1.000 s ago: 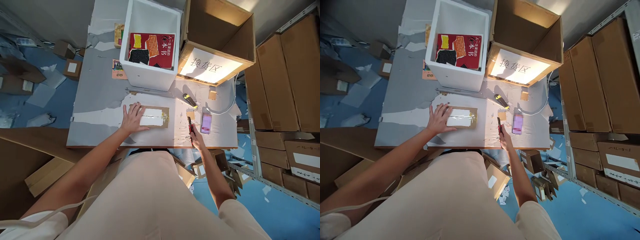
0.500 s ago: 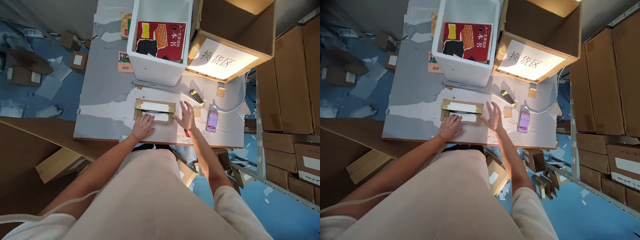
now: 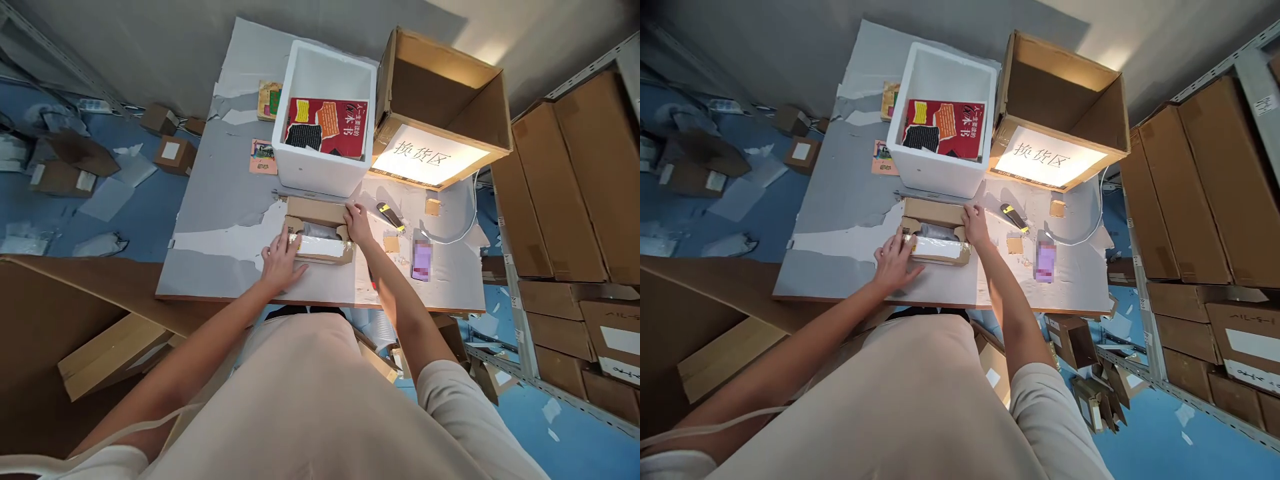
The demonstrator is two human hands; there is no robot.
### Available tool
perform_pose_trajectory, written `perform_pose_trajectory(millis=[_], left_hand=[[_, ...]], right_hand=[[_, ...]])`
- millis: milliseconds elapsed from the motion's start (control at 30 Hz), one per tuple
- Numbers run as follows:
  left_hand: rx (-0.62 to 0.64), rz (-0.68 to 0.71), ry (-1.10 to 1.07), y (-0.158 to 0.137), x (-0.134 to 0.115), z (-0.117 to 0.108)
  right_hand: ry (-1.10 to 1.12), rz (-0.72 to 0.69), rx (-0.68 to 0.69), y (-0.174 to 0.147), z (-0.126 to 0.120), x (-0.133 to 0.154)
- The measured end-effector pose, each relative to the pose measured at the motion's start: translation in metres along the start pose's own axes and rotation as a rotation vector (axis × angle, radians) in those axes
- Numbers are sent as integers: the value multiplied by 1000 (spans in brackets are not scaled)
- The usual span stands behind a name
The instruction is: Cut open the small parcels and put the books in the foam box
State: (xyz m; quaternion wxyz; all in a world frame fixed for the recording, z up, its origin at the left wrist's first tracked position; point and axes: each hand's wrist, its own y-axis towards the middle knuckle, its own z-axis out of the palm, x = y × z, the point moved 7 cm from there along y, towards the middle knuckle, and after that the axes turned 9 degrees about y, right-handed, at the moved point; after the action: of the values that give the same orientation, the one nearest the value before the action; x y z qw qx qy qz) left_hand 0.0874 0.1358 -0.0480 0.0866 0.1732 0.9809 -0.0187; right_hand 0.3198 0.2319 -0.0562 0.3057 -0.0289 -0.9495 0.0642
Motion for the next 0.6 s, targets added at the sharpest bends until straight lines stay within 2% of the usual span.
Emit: perform_pose_trajectory(millis=[100, 200, 267, 367, 433, 500, 600], left_hand=[[-24, 36, -31, 17, 18, -16], [-38, 193, -56, 24, 22, -24], [-48, 308, -39, 17, 19, -23], [-45, 473, -52, -9, 10, -13], [-49, 524, -92, -28, 6, -7], [-54, 490, -126, -38, 5, -4], [-52, 277, -127, -30, 8, -6]], right_hand=[[-163, -170, 5, -21, -14, 9], [-286, -351, 94, -41, -25, 21], [-338, -387, 182, -48, -26, 26], [-399, -315, 268, -51, -20, 31], [-453, -214, 266, -52, -12, 33], [-501, -119, 243, -55, -2, 33], [-532, -38, 206, -62, 14, 33]])
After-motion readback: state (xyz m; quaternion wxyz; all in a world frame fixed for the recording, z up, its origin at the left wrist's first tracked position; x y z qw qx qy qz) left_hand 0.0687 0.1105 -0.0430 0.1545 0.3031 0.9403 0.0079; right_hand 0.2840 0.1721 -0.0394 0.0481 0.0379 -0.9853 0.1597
